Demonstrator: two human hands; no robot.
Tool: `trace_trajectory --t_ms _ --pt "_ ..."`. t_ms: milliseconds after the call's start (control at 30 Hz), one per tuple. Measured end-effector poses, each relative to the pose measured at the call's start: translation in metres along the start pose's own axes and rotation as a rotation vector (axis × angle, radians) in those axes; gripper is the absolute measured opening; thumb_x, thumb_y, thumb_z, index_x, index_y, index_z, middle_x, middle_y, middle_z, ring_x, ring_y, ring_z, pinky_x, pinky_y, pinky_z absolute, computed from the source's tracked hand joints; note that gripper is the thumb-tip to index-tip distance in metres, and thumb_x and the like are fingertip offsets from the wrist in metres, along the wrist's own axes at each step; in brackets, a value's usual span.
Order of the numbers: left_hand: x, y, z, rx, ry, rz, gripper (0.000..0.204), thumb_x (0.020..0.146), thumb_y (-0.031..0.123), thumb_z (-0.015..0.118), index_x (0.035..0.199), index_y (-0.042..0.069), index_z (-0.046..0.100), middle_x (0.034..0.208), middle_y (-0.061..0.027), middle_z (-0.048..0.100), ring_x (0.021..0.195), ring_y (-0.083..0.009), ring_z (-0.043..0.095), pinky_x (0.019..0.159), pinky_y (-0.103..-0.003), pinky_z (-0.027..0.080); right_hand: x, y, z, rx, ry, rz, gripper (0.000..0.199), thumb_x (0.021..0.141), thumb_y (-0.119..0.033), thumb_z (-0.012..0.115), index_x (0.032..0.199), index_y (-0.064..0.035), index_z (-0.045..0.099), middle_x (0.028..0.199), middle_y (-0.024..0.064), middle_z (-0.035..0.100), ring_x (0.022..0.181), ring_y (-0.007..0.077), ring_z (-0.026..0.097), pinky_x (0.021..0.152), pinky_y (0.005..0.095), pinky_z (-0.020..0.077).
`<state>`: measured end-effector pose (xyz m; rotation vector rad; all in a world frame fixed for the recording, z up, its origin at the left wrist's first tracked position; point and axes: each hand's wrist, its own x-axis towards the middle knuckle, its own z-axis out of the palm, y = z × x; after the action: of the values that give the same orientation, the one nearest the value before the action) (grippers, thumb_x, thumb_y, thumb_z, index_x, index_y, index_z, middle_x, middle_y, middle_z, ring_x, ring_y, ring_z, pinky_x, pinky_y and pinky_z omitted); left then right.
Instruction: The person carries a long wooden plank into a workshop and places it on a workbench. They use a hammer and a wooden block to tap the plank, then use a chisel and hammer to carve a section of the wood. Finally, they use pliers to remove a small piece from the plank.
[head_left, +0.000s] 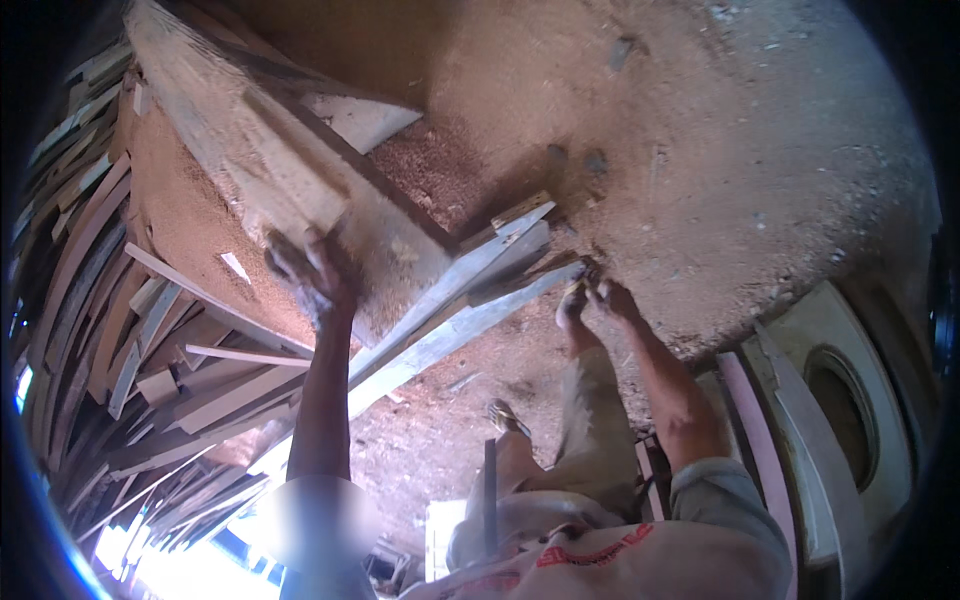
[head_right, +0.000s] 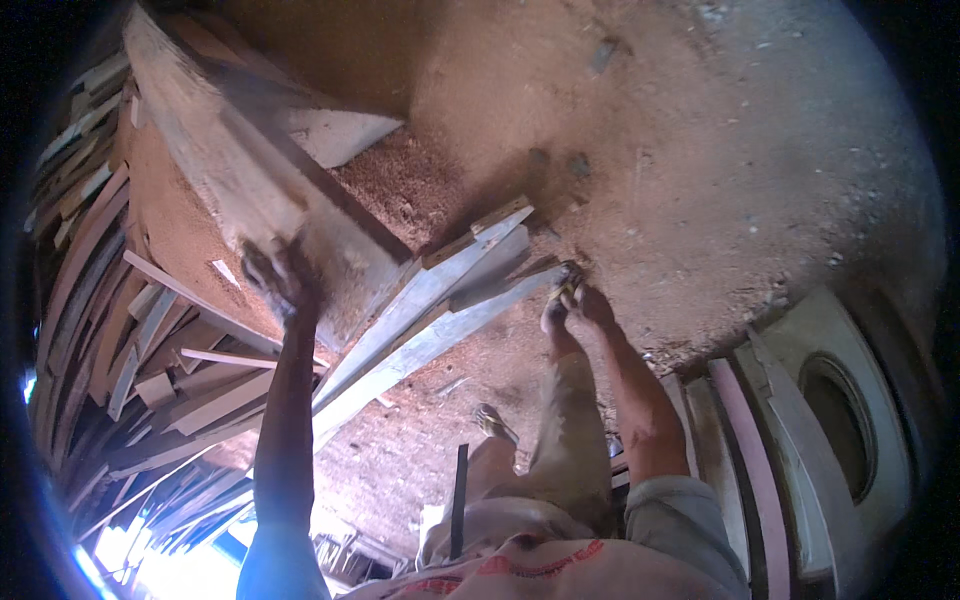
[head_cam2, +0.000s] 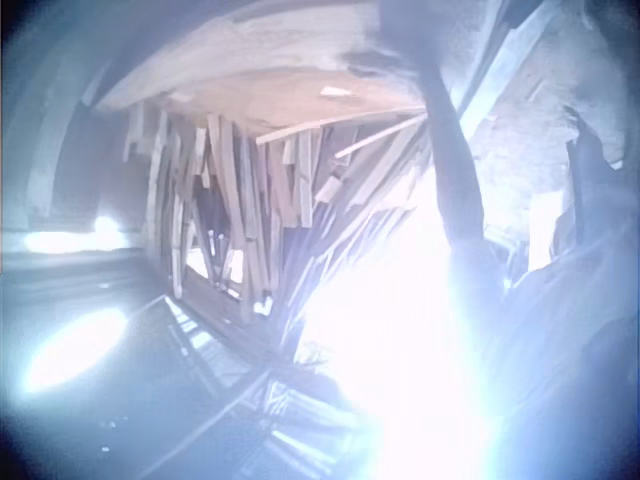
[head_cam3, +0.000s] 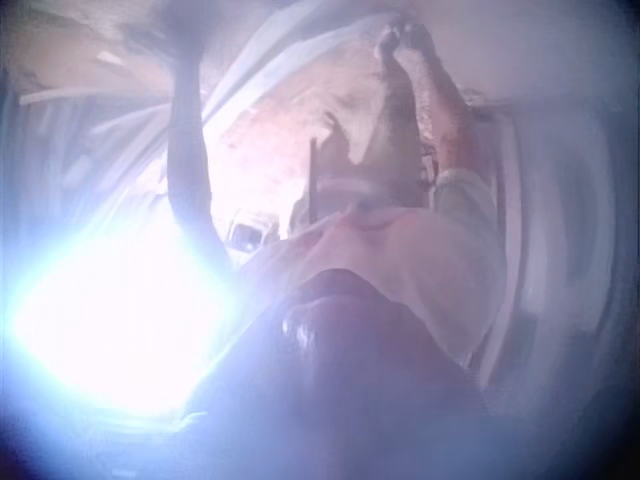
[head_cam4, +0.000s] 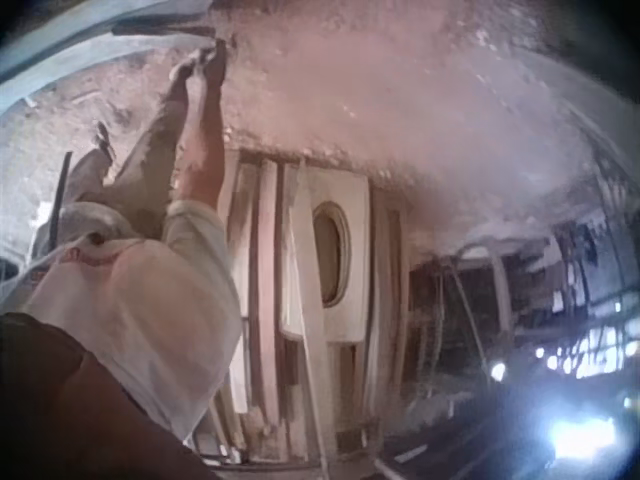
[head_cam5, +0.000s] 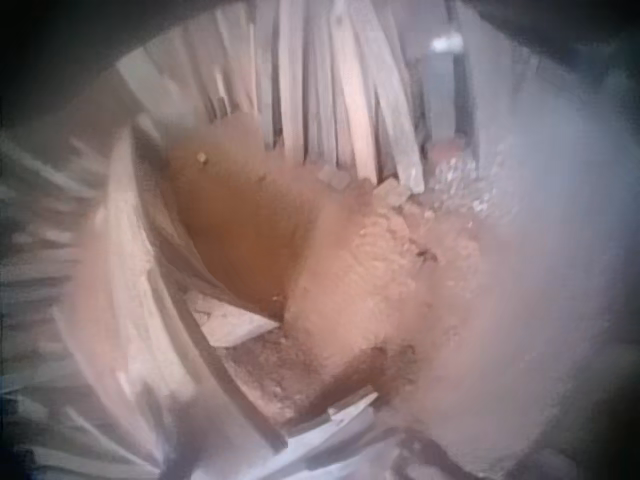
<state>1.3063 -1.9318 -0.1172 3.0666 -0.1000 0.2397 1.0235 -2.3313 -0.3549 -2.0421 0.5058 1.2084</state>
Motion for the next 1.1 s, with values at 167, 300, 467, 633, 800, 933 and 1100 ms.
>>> trace_trajectory --t_ms 167,300,467,633,800,933,1100 --pt "0.022 0.048 -0.017 -0.381 -0.049 -0.189 0.069 0.110 0.041 0.037 0.161 -0.001 0.018 0.160 -0.0301 0.027 0.148 -0.0406 0.032 0.120 -0.051 0.032 0.143 0.040 0.046 -0.148 0.266 -0.034 0.066 0.097 -0.054 0.059 0.134 0.0011 0.057 0.135 0.0298 0.058 0.120 0.0439 0.061 0.101 0.0495 0.0500" --pt "-0.002 0.007 -0.031 -0.358 -0.035 -0.251 0.068 0.111 0.045 0.031 0.159 -0.003 0.022 0.160 -0.0237 0.033 0.146 -0.0305 0.038 0.122 -0.043 0.032 0.207 0.008 0.055 -0.137 -0.040 0.053 0.074 0.099 -0.060 0.051 0.135 0.0041 0.056 0.137 0.0303 0.058 0.126 0.0462 0.058 0.110 0.0482 0.0445" --pt "-0.017 -0.030 -0.012 -0.521 -0.016 -0.341 0.051 0.110 0.027 0.043 0.149 -0.004 0.038 0.147 -0.0182 0.051 0.135 -0.0253 0.051 0.111 -0.038 0.046 0.266 0.060 0.118 -0.168 -0.191 0.120 0.072 0.097 -0.065 0.049 0.130 -0.0023 0.063 0.128 0.0249 0.066 0.122 0.0432 0.062 0.100 0.0527 0.0516" --pt "-0.105 -0.080 -0.027 -0.558 -0.051 -0.436 0.068 0.108 0.043 0.039 0.157 -0.001 0.024 0.155 -0.0185 0.037 0.144 -0.0326 0.037 0.119 -0.044 0.032 0.256 0.041 0.108 -0.224 -0.238 -0.102 0.077 0.101 -0.066 0.037 0.113 0.0030 0.071 0.117 0.0319 0.067 0.109 0.0481 0.065 0.094 0.0533 0.0517" --pt "-0.003 0.027 -0.014 -0.303 -0.047 -0.297 0.079 0.104 0.052 0.038 0.156 -0.006 0.024 0.156 -0.0289 0.031 0.147 -0.0429 0.028 0.120 -0.053 0.025 0.233 0.069 0.108 -0.317 -0.165 -0.127 0.072 0.107 -0.056 0.032 0.126 0.0057 0.063 0.130 0.0311 0.062 0.119 0.0471 0.061 0.101 0.0520 0.0479" --pt "0.015 0.052 -0.034 -0.078 -0.054 -0.225 0.087 0.101 0.057 0.041 0.155 -0.009 0.024 0.158 -0.0349 0.026 0.148 -0.0496 0.023 0.121 -0.058 0.021 0.200 0.047 0.090 -0.230 -0.087 -0.202 0.063 0.107 -0.052 0.041 0.131 0.0032 0.060 0.136 0.0273 0.060 0.126 0.0429 0.058 0.106 0.0477 0.0450" --pt "0.025 0.055 -0.030 -0.226 -0.012 -0.278 0.089 0.095 0.053 0.055 0.155 -0.006 0.027 0.155 -0.0356 0.028 0.147 -0.0484 0.026 0.121 -0.053 0.024 0.214 0.057 0.088 -0.150 -0.189 -0.106 0.059 0.106 -0.050 0.047 0.134 0.0003 0.060 0.135 0.0250 0.062 0.122 0.0402 0.061 0.103 0.0473 0.0468"
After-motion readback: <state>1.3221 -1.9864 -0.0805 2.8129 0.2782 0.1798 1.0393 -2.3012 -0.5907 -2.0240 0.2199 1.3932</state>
